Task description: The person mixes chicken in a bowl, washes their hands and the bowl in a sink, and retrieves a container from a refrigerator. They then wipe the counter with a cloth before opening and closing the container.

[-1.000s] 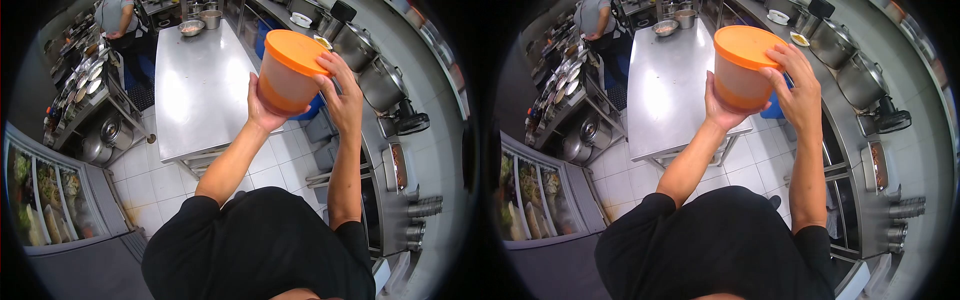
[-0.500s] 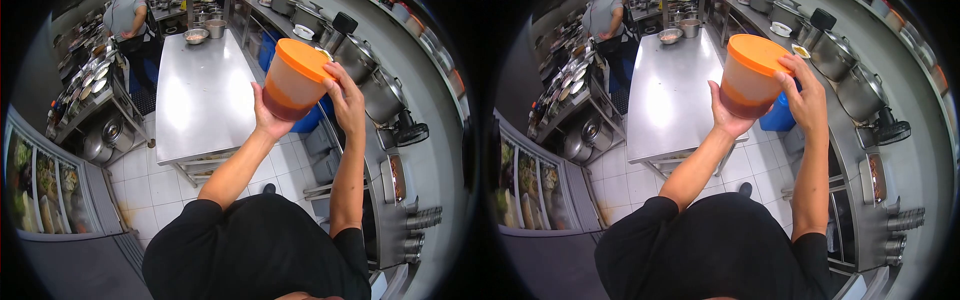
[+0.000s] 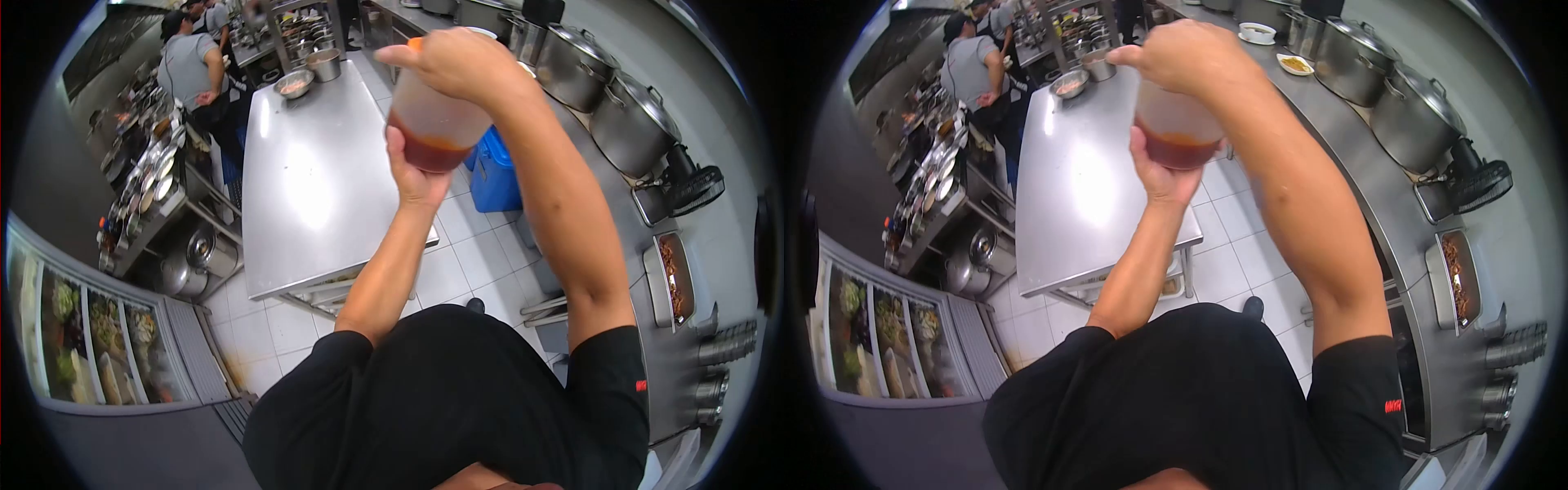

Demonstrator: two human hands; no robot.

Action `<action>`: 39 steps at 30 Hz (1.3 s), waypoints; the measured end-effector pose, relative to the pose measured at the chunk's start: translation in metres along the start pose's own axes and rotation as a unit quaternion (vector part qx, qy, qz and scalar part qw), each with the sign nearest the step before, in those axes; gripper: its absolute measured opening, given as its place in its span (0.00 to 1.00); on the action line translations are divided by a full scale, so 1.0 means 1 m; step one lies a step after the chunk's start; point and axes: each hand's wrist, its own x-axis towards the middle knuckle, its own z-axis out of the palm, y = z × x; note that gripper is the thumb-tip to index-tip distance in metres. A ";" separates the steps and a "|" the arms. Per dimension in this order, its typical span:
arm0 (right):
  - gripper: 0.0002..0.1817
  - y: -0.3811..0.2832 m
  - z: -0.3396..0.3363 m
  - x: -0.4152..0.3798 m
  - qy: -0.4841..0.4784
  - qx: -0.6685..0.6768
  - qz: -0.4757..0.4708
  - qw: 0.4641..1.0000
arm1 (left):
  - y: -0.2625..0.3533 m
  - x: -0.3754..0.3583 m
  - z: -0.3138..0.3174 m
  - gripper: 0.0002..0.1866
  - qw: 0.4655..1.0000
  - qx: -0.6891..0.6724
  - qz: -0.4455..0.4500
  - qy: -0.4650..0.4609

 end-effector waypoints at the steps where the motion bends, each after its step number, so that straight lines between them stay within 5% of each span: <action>1: 0.24 0.005 0.000 0.004 -0.008 -0.001 0.023 1.000 | -0.009 0.008 -0.002 0.43 1.000 0.012 0.016 0.003; 7: 0.21 0.047 0.025 0.022 0.114 0.029 0.001 0.993 | -0.052 0.054 -0.003 0.42 0.977 0.070 0.184 0.078; 10: 0.17 0.081 0.034 0.013 0.185 -0.010 -0.072 0.980 | -0.073 0.069 0.009 0.44 0.985 0.064 0.160 0.016; 14: 0.18 0.110 0.052 -0.003 0.197 0.173 -0.164 0.951 | -0.107 0.084 0.013 0.49 0.994 -0.055 0.097 -0.013; 17: 0.18 0.161 0.082 -0.003 0.286 0.139 -0.341 0.885 | -0.125 0.089 -0.009 0.48 0.996 -0.070 0.050 0.034; 18: 0.23 0.187 0.085 0.000 0.212 0.130 -0.394 0.885 | -0.128 0.091 -0.014 0.49 0.997 -0.044 0.048 0.047; 22: 0.38 0.259 0.114 0.020 0.198 0.092 -0.356 0.908 | -0.134 0.098 -0.033 0.48 0.996 -0.045 0.034 0.067; 30: 0.39 0.318 0.186 0.135 0.121 0.209 -0.262 0.934 | -0.127 0.156 -0.091 0.47 0.990 -0.029 0.066 0.123; 32: 0.37 0.297 0.175 0.146 0.110 0.317 -0.239 0.911 | -0.120 0.181 -0.110 0.48 0.990 0.002 0.078 0.115; 39: 0.36 0.213 0.206 0.248 0.184 0.214 -0.213 0.935 | -0.095 0.293 -0.174 0.48 0.984 0.024 0.094 0.150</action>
